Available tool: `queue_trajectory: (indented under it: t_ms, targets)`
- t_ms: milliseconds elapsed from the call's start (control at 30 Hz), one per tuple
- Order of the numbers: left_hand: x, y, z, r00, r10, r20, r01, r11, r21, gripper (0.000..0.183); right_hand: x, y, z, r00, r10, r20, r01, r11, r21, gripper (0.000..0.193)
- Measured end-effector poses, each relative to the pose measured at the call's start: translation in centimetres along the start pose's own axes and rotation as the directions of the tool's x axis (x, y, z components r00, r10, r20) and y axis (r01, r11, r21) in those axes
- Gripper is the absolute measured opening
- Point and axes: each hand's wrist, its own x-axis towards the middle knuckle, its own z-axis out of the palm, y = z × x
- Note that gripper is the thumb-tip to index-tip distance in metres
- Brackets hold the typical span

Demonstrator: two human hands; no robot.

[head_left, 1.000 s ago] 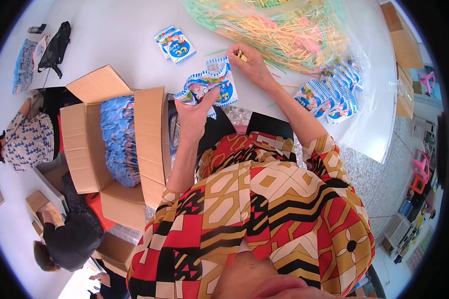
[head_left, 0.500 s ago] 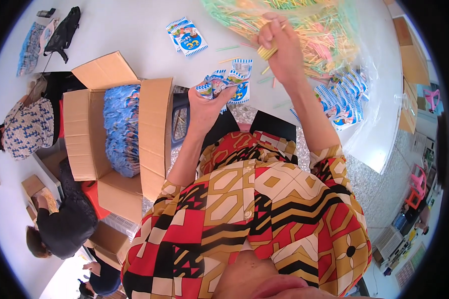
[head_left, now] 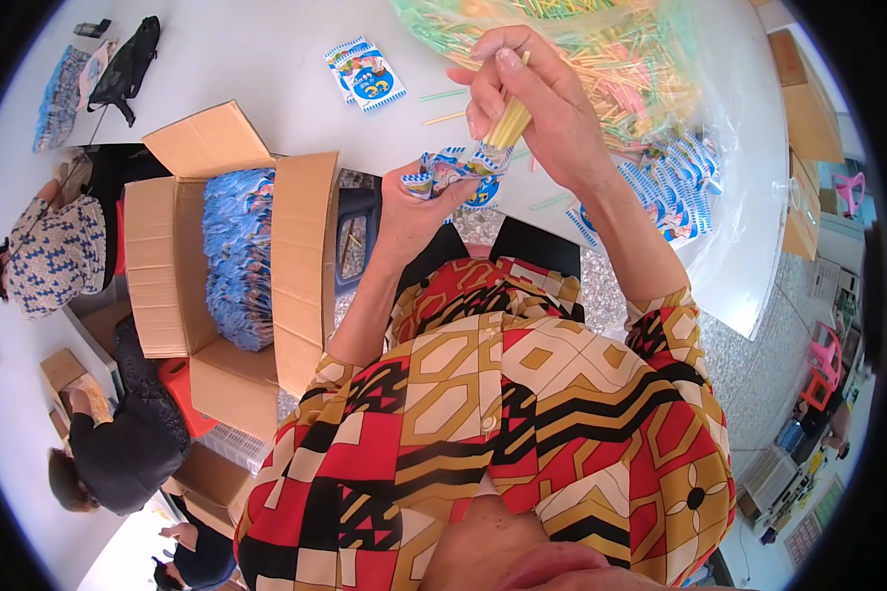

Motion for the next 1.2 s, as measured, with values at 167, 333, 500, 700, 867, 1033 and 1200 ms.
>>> queue_trajectory:
  t_ms: [167,333,500,700,867,1033,1200]
  targets:
    - [0.0,0.1,0.1,1.0,0.009,0.03,-0.008,1.0,-0.03,0.022,-0.1,-1.0,0.3,0.999,0.001,0.05,0.001,0.999,-0.049,0.02]
    - [-0.1,0.0,0.3,0.997,0.032,0.075,-0.03,0.999,-0.028,0.023,-0.3,-1.1,0.1,0.994,-0.015,0.111,0.03,0.991,-0.132,0.019]
    - [-0.2,-0.5,0.3,0.996,0.057,0.076,-0.044,0.986,-0.163,0.028,-1.1,-1.3,-0.3,0.99,0.028,0.135,-0.007,0.988,-0.155,0.019]
    - [-0.2,-0.6,0.7,0.993,0.067,0.097,-0.05,0.984,-0.169,0.028,-1.8,-1.1,-0.9,0.995,0.047,0.084,-0.03,0.98,-0.195,0.02]
    - [-0.2,-0.7,0.6,0.993,0.06,0.102,-0.045,0.989,-0.142,0.027,-2.1,-1.0,-0.6,0.997,0.03,0.071,-0.012,0.97,-0.243,0.02]
    - [-0.3,-0.3,0.7,0.997,0.027,0.077,-0.021,0.997,-0.076,0.021,-2.0,-0.5,-0.3,0.979,-0.018,0.203,0.089,0.933,-0.348,0.021]
    - [-0.2,0.0,0.7,1.0,0.02,-0.013,-0.02,1.0,-0.015,0.017,-2.0,-1.5,-0.1,0.961,0.118,0.248,0.052,0.809,-0.586,0.026]
